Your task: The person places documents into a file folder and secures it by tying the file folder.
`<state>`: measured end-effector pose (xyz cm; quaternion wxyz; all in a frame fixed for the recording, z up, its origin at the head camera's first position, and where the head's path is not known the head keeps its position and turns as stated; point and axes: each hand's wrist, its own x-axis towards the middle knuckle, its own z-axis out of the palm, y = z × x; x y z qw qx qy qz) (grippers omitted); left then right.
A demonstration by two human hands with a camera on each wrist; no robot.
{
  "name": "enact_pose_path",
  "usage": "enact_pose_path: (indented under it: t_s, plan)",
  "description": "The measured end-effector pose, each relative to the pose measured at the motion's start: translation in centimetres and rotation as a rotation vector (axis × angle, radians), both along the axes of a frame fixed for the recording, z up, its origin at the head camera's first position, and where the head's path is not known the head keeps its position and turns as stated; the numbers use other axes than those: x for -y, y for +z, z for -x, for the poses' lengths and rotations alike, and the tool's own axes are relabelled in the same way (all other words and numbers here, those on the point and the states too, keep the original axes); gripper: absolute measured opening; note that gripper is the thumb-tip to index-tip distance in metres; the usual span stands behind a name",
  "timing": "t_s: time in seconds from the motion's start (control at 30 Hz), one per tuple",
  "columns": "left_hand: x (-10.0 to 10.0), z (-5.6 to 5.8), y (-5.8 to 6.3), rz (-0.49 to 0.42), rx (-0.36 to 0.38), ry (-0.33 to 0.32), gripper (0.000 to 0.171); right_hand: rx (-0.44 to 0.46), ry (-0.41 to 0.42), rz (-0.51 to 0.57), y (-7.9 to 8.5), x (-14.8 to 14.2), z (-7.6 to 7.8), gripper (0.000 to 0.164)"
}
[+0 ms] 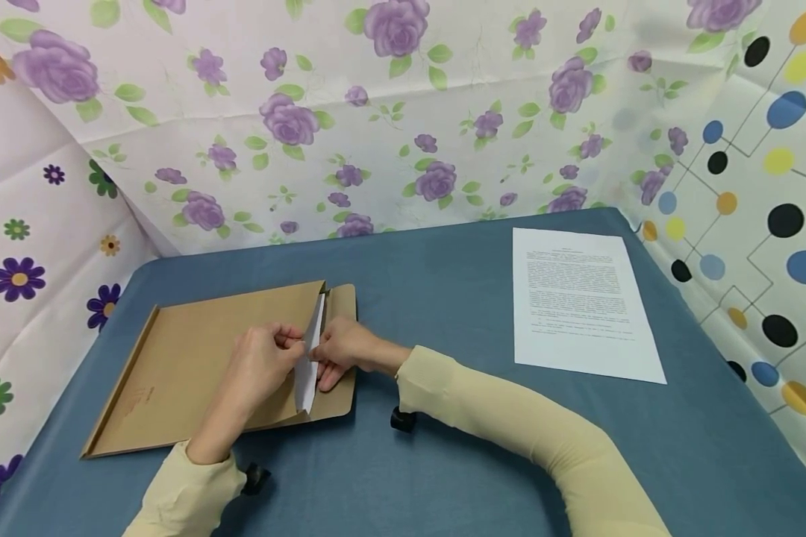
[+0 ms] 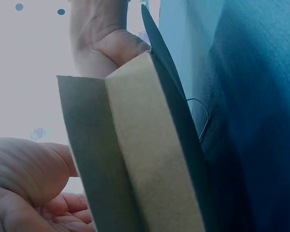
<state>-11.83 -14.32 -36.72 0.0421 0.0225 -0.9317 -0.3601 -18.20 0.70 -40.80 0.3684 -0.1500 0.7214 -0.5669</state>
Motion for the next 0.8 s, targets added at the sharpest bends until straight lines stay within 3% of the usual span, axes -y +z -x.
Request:
enact_pose_path:
  t_s: [0.43,0.8]
  plan:
    - [0.0,0.0,-0.2,-0.009,0.003,-0.016,0.011,-0.027,0.005,-0.013,-0.5,0.8,0.2,0.034]
    - [-0.1,0.2,-0.7,-0.001,0.031,-0.021,0.010,-0.118,0.002,-0.062,-0.5,-0.9,0.9,0.035]
